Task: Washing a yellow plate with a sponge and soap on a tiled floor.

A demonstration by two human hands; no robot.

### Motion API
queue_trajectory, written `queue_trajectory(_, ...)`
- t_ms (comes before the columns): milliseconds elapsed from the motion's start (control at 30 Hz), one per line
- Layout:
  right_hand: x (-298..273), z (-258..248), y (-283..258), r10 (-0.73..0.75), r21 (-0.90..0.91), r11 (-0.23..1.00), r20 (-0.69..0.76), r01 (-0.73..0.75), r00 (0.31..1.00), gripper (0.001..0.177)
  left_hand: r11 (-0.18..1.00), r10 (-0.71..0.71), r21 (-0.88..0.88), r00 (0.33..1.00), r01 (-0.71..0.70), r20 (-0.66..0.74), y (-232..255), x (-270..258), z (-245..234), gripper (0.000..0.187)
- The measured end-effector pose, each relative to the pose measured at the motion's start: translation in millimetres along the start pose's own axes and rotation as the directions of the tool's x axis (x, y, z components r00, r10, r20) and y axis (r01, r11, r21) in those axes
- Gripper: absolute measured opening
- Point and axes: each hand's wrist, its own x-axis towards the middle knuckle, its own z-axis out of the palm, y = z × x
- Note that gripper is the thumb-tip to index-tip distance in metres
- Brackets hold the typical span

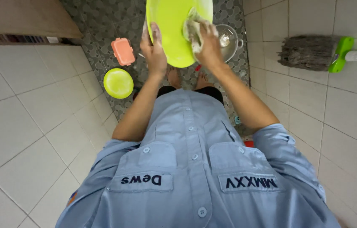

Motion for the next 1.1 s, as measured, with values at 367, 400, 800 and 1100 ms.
queue_trajectory(367,14,-46,24,0.486,0.275,0.824,0.103,-0.495,0.868,0.073,0.996,-0.093,0.005,0.986,0.094,0.138,21,-22,20,0.056)
queue_trajectory(400,18,-24,31,0.486,0.275,0.825,0.104,-0.495,0.868,0.073,0.996,-0.094,0.005,0.986,0.094,0.137,21,-23,23,0.056)
queue_trajectory(800,5,-20,17,-0.053,0.068,0.996,-0.182,0.066,0.982,0.056,0.992,0.008,0.122,0.964,-0.042,0.266,34,-13,8,0.047)
queue_trajectory(1100,0,-14,-16,-0.251,0.289,0.889,-0.342,0.356,0.906,0.045,0.981,0.057,0.168,0.971,-0.098,0.233,52,0,16,0.047)
